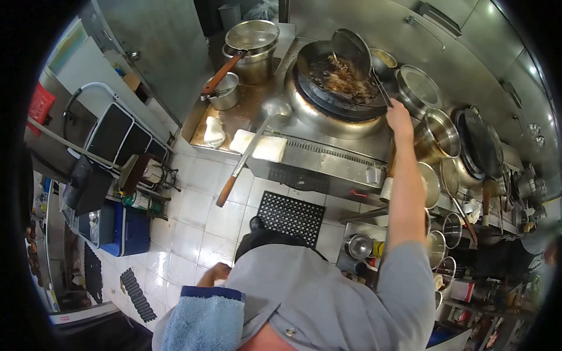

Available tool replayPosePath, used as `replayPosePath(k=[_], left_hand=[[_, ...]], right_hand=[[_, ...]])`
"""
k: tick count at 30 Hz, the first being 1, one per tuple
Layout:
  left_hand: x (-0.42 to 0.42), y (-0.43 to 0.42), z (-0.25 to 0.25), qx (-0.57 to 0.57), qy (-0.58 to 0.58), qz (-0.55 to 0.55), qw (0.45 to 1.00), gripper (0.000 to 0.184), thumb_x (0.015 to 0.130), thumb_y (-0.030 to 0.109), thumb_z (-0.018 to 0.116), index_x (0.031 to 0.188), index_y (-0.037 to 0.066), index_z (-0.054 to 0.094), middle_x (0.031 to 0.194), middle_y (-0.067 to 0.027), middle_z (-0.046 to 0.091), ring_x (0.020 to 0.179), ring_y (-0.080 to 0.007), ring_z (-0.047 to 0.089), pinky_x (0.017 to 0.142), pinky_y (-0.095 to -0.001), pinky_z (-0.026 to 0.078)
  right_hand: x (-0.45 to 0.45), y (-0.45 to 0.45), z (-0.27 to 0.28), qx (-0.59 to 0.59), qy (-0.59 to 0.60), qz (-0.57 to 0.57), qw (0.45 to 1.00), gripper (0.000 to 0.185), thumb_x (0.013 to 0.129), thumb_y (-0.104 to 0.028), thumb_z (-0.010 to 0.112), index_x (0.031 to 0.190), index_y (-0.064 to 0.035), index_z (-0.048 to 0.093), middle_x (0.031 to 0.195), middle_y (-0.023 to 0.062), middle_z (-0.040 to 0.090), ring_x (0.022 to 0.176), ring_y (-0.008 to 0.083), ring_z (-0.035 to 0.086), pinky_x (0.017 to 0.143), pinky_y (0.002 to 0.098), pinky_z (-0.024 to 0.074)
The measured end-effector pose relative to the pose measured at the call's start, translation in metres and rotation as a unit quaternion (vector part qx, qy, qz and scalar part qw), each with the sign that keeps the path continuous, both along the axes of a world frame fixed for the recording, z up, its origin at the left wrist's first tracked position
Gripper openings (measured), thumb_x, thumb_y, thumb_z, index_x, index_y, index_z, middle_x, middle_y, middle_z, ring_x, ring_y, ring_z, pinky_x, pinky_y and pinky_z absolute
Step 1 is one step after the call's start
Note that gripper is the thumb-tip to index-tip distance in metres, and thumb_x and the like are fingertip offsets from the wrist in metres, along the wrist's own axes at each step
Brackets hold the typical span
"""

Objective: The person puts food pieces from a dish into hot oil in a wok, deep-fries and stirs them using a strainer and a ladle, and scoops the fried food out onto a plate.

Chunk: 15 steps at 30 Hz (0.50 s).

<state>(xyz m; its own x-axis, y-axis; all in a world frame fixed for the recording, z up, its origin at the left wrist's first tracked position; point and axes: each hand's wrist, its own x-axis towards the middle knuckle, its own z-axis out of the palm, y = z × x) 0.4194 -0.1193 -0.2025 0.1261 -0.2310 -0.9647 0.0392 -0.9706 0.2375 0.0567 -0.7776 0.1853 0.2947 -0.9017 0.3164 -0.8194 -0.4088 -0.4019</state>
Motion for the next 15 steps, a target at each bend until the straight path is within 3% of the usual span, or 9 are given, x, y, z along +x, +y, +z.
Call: replayPosePath(k=[4,6,9,11,12,15], left_hand=[[0.027,-0.043,0.021,-0.076,-0.010,0.053,0.996,0.024,0.087,0.020,0.056,0.101,0.002,0.062,0.081,-0.0091,0.070,0.067,-0.0196,0.068,0.055,-0.0304,0.054],[0.034,-0.061,0.031,-0.089,-0.016,0.004,0.996,0.038,0.090,0.035,0.051,0.090,-0.001,0.066,0.078,-0.0104,0.069,0.067,-0.0184,0.068,0.057,-0.0287,0.054],[0.043,-0.072,0.037,-0.068,-0.048,-0.056,0.995,0.061,0.092,0.050,0.040,0.074,0.000,0.069,0.073,-0.0106,0.068,0.064,-0.0177,0.067,0.057,-0.0300,0.055],[0.056,-0.067,0.014,-0.063,-0.034,-0.025,0.997,0.055,0.093,0.044,0.041,0.078,-0.002,0.068,0.075,-0.0110,0.068,0.065,-0.0187,0.066,0.059,-0.0324,0.055],[0.062,-0.061,0.003,-0.071,-0.021,0.003,0.997,0.053,0.093,0.041,0.041,0.079,-0.002,0.068,0.076,-0.0113,0.068,0.066,-0.0194,0.066,0.060,-0.0333,0.055],[0.070,-0.041,-0.008,-0.032,0.016,0.032,0.999,0.044,0.091,0.036,0.045,0.082,0.000,0.069,0.080,-0.0103,0.069,0.070,-0.0199,0.065,0.064,-0.0335,0.055]], right_hand=[[0.010,-0.008,-0.002,-0.065,-0.038,-0.058,0.996,0.041,0.081,-0.006,0.051,0.122,0.0009,0.051,0.106,0.0271,0.059,0.101,0.0408,0.056,0.087,0.0429,0.0459],[0.008,-0.006,-0.002,-0.050,-0.033,-0.067,0.996,0.041,0.082,-0.006,0.051,0.122,0.0003,0.051,0.108,0.0273,0.058,0.103,0.0414,0.055,0.088,0.0439,0.0451],[-0.018,-0.012,0.006,-0.019,0.078,-0.024,0.997,0.038,0.083,-0.013,0.050,0.119,-0.0022,0.054,0.109,0.0273,0.057,0.106,0.0420,0.053,0.091,0.0448,0.0432],[-0.027,0.014,0.045,-0.028,0.110,-0.024,0.993,0.037,0.083,-0.013,0.051,0.118,-0.0017,0.056,0.109,0.0250,0.059,0.105,0.0405,0.055,0.092,0.0426,0.0430],[-0.051,-0.012,0.037,0.015,0.076,-0.004,0.997,0.037,0.082,-0.011,0.053,0.118,-0.0021,0.056,0.108,0.0245,0.060,0.103,0.0401,0.056,0.090,0.0435,0.0435],[-0.029,0.023,0.066,-0.061,0.069,-0.012,0.996,0.039,0.081,-0.007,0.055,0.120,-0.0029,0.055,0.105,0.0258,0.060,0.100,0.0410,0.056,0.086,0.0446,0.0454]])
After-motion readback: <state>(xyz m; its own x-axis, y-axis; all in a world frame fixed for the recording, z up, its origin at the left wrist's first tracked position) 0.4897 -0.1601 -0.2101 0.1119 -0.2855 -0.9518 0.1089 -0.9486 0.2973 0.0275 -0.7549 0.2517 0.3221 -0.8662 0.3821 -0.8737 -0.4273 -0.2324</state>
